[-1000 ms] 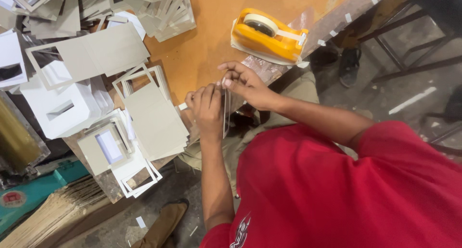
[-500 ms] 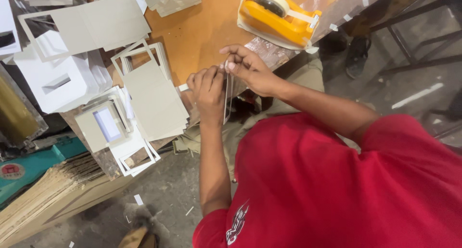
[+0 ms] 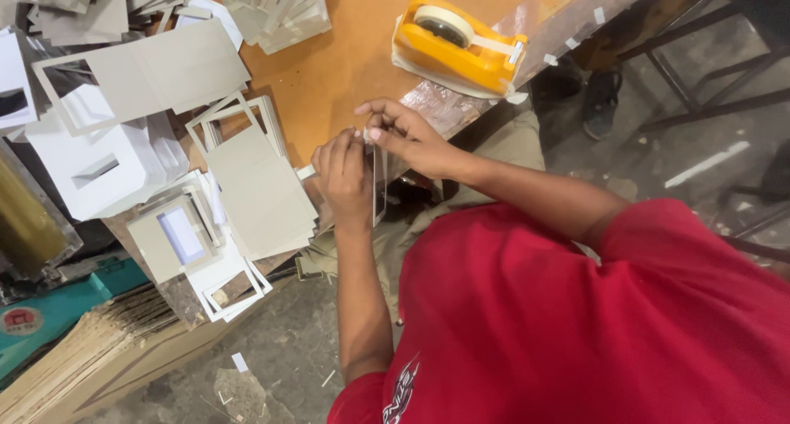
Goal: The person assembles white picture frames by hand, inserting backing pieces and securing them with clear tape. The person handles multiple frames one at a time, aligning parts and applying tape to the edges.
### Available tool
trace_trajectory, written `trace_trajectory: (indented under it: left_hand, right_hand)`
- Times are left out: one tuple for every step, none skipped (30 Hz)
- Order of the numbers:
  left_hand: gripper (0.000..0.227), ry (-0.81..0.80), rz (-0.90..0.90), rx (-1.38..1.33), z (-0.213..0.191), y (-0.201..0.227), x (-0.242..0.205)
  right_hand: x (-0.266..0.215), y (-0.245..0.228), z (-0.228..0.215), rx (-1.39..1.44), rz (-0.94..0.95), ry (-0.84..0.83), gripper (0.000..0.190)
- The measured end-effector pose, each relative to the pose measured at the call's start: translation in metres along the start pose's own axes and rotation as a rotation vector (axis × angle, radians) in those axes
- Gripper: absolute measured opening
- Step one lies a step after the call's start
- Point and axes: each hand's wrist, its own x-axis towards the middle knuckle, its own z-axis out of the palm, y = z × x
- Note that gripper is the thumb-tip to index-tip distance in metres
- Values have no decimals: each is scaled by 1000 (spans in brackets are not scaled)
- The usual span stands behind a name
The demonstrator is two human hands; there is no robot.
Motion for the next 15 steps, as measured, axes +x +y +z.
trace_trajectory:
  left_hand:
    - [22, -2, 1, -1, 0, 0, 0]
    - [23, -3, 2, 0, 0, -1, -1]
    - [24, -4, 2, 1, 0, -1, -1]
    - [24, -2, 0, -2, 1, -1, -1]
    - [24, 1, -3, -5, 1, -2, 0]
    - [24, 4, -6, -9, 2, -1, -1]
    - [24, 5, -9, -3, 2, -1, -1]
    - [24, 6, -10, 2, 2, -1, 0]
    - [23, 8, -11, 8, 3, -1, 0]
    - [24, 8, -9, 6, 2, 0, 0]
    - [24, 8, -7, 5, 2, 0, 0]
    - [25, 7, -6, 5, 2, 0, 1]
    - [25, 5, -10, 1, 2, 1, 1]
    - [25, 2, -15, -2, 1, 1, 1]
    - [26, -1, -20, -4, 1, 1, 1]
  right_hand:
    - [0, 0, 0, -4, 10, 2, 37]
    - [0, 0, 0, -8, 19, 3, 37]
    - [0, 0, 0, -3, 7, -3, 37]
    - [0, 0, -1, 1, -5, -10, 38]
    - [1, 1, -1, 6, -16, -17, 38]
    - [0, 1, -1, 11, 0, -14, 38]
    - [0, 1, -1, 17, 16, -11, 38]
    - [1, 1, -1, 21, 31, -8, 38]
    - [1, 1, -1, 25, 21, -16, 38]
    - [1, 1, -1, 29, 11, -22, 38]
    - [1, 1, -2, 33, 1, -28, 39]
    - [1, 0, -2, 35, -1, -29, 39]
    - [1, 0, -2, 36, -2, -29, 39]
    - [0, 0, -2, 39, -2, -31, 39]
    - [0, 1, -1, 42, 3, -29, 39]
